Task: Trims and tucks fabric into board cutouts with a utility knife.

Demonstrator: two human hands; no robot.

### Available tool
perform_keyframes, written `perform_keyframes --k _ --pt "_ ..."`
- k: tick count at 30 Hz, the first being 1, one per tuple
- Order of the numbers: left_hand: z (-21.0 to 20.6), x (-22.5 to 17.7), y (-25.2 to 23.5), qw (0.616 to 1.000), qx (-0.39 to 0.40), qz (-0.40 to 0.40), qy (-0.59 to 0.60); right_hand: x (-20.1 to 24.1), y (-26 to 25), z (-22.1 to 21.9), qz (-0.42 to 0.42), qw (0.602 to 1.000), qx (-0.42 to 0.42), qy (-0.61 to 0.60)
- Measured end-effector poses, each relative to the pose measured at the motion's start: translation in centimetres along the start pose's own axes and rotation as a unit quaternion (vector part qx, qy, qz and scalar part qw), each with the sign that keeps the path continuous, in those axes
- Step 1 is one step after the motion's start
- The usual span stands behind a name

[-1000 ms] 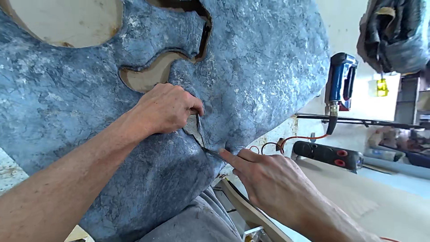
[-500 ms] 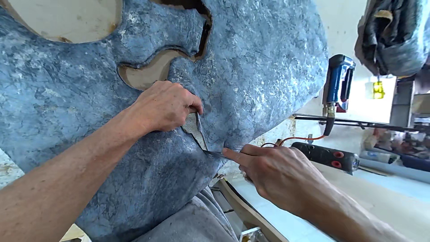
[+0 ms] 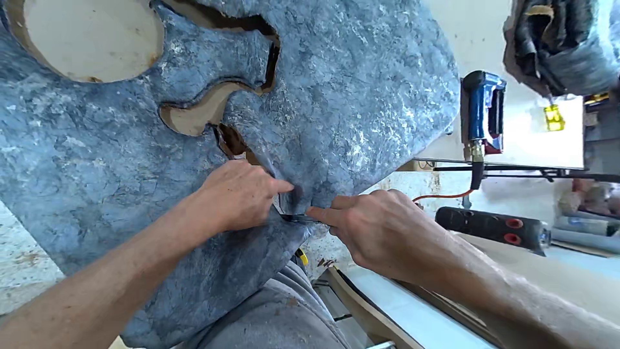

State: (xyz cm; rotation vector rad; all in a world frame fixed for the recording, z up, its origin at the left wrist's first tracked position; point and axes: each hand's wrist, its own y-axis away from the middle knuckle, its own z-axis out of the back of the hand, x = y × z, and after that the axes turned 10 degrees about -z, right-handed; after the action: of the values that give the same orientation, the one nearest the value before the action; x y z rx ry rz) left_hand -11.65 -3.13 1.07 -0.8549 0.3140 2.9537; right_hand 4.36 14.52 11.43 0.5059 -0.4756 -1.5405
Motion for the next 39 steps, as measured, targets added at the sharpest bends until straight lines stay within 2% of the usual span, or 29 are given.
perform_keyframes --k 4,7,13,17,21,25,35,39 --pt "-0.9 -1.0 0.0 0.993 -0.079 0.086 0.019 0.7 -0.8 0.6 0.007 0.999 0.037 0.020" --pt "-1.2 -1.2 0.0 0.990 -0.107 0.093 0.017 0.7 -1.1 0.9 0.021 0.998 0.055 0.027" --pt "-1.2 -1.1 -0.1 0.990 -0.099 0.099 0.022 0.6 -1.0 1.0 0.031 0.996 0.052 0.058" --pt "-1.1 -1.1 -0.1 0.990 -0.096 0.103 0.022 -0.2 -0.6 0.7 0.044 0.997 0.016 0.064" --pt "-1.3 -1.0 -0.1 0.989 -0.115 0.094 0.016 -0.4 -0.7 0.8 0.044 0.996 0.025 0.073" --pt "-1.5 -0.8 -0.1 0.987 -0.128 0.098 0.010 -1.3 -0.7 0.7 0.063 0.995 -0.010 0.076" --pt "-1.3 -1.2 -0.2 0.985 -0.118 0.123 0.011 -2.6 -0.9 0.9 0.079 0.994 0.010 0.072" --pt "-1.0 -1.2 -0.2 0.986 -0.101 0.134 0.018 -2.3 -0.8 0.4 0.085 0.993 -0.006 0.080"
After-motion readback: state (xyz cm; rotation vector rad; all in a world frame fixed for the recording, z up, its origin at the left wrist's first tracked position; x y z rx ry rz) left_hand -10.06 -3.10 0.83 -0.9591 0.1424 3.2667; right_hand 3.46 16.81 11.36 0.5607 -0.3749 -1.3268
